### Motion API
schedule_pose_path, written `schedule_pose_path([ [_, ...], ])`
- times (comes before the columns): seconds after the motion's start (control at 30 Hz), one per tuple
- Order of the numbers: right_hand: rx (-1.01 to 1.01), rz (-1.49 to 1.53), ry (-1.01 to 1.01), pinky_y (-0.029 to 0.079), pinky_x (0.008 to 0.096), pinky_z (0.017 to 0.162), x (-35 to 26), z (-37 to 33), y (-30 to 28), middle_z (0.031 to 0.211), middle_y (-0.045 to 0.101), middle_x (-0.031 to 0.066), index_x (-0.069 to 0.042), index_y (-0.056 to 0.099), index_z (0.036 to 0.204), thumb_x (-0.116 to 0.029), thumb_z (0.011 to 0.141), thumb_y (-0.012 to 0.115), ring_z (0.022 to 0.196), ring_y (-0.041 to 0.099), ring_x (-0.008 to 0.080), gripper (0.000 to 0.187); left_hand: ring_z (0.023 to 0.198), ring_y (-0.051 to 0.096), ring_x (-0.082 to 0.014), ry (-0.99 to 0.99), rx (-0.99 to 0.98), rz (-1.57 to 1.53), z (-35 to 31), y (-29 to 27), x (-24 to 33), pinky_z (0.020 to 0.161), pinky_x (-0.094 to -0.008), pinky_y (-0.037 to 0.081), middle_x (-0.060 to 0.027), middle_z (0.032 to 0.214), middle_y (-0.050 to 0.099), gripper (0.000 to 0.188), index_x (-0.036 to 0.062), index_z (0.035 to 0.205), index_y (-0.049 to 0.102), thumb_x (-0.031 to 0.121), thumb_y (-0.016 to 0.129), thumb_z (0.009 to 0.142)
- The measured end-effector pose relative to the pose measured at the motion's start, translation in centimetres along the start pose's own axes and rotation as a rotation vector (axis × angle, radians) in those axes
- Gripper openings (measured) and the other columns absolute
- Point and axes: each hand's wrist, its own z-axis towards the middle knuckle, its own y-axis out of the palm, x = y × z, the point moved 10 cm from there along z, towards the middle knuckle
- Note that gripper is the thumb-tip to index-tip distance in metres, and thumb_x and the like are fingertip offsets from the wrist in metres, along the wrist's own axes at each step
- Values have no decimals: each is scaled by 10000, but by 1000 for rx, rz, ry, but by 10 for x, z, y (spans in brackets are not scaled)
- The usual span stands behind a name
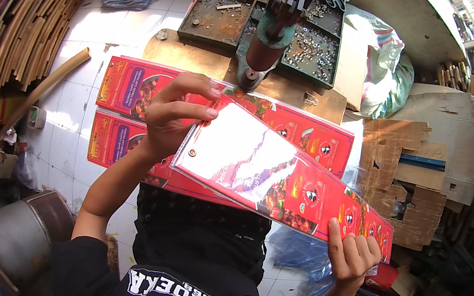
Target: The person places a plastic sheet over the opening of a product box and uses a manual press to secure a small metal rivet through the sheet and the box cardboard.
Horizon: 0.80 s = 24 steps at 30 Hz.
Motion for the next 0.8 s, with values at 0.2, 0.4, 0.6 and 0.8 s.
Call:
schedule_pose_path([
  [0.2,56,-85,-70,300,288,468,-7,-3,-5,606,475,42,3,748,1037,91,736,672,472,460,145,323,999,663,-265,137,-22,165,9,-7,37,840,-404,562,-66,1044,695,285,149,997,746,63,828,738],
  [0.4,83,-101,-51,277,286,475,-6,-6,-10,601,440,45,-17,742,1093,109,701,687,482,429,136,416,991,670,-252,229,-113,134,12,-6,67,827,-406,559,-44,1049,709,243,176,1008,742,124,813,781],
  [0.6,87,-98,-56,276,289,472,-8,-9,-12,599,430,38,-17,744,1090,124,700,677,478,420,131,420,959,677,-244,181,-34,106,12,-8,68,817,-402,556,-23,1033,716,194,167,925,673,86,792,796],
  [0.8,100,-15,-30,249,294,469,-4,-11,-12,569,363,-6,-51,761,1050,51,692,718,459,381,119,375,969,689,-244,148,-169,118,13,-3,69,884,-442,536,-4,995,716,254,174,883,629,22,789,758],
])
